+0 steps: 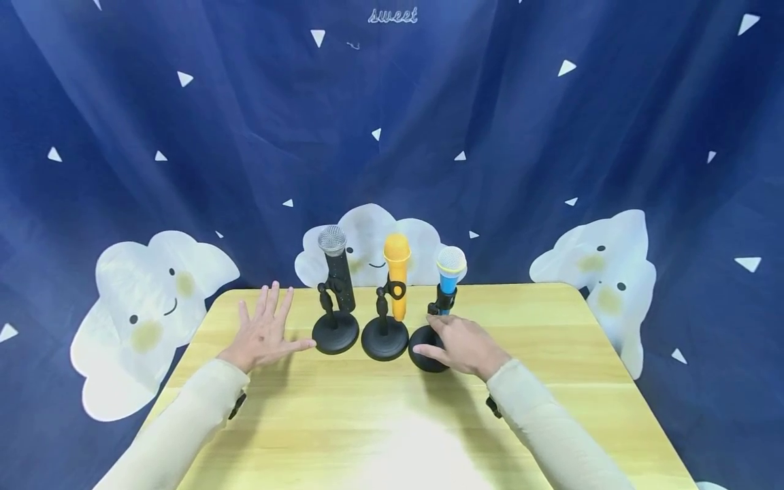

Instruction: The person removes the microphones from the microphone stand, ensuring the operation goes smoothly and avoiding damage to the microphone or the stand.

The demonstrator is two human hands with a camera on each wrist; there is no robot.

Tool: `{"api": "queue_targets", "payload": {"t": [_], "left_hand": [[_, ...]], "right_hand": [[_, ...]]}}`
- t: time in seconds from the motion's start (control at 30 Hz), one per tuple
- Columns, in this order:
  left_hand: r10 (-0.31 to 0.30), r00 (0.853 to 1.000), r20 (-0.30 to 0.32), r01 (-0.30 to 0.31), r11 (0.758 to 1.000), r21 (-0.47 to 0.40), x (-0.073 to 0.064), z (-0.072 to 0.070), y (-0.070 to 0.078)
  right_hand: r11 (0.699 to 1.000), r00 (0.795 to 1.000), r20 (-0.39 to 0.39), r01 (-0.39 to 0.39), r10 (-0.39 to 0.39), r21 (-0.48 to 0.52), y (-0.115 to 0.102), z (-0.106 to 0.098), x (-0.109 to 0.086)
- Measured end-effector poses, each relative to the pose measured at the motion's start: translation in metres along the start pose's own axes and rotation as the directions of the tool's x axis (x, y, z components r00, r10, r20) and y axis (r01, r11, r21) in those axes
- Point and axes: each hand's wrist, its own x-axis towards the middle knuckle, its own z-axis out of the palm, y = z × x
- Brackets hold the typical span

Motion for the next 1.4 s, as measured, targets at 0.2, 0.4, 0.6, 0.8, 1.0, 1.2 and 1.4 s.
{"api": "queue_targets", "payload": {"t": [0.2, 0.4, 0.6, 0.8, 1.0, 1.2, 1.4], "left_hand": [[-0.008, 0.999, 0.036, 0.01, 0.999, -0.04, -0.001, 0.006, 0.005], [-0.007, 1.0, 0.029, 0.009, 0.998, -0.056, 0.002, 0.008, 0.008], [-0.006, 1.0, 0.028, 0.007, 0.998, -0.057, 0.006, 0.008, 0.009], [-0.008, 1.0, 0.028, 0.009, 0.999, -0.041, 0.007, 0.007, 0.011], [0.004, 1.0, 0.008, -0.004, 0.999, -0.055, 0.013, 0.006, 0.016], [0.017, 1.0, -0.012, -0.017, 0.998, -0.063, 0.019, 0.006, 0.022], [0.013, 1.0, -0.026, -0.015, 0.995, -0.099, 0.027, 0.005, 0.025]], "right_hand": [[0.998, 0.997, -0.055, 0.054, -0.056, -0.041, -0.005, 0.007, -0.002], [0.984, 0.982, -0.11, 0.143, -0.155, -0.108, -0.009, 0.012, 0.004], [0.962, 0.961, -0.138, 0.216, -0.24, -0.169, -0.009, 0.015, 0.011], [0.939, 0.941, -0.15, 0.268, -0.303, -0.216, -0.007, 0.022, 0.017], [0.94, 0.94, -0.165, 0.262, -0.3, -0.219, -0.009, 0.023, 0.024], [0.931, 0.919, -0.202, 0.296, -0.338, -0.212, -0.013, 0.023, 0.035], [0.924, 0.889, -0.27, 0.319, -0.369, -0.21, -0.018, 0.023, 0.046]]}}
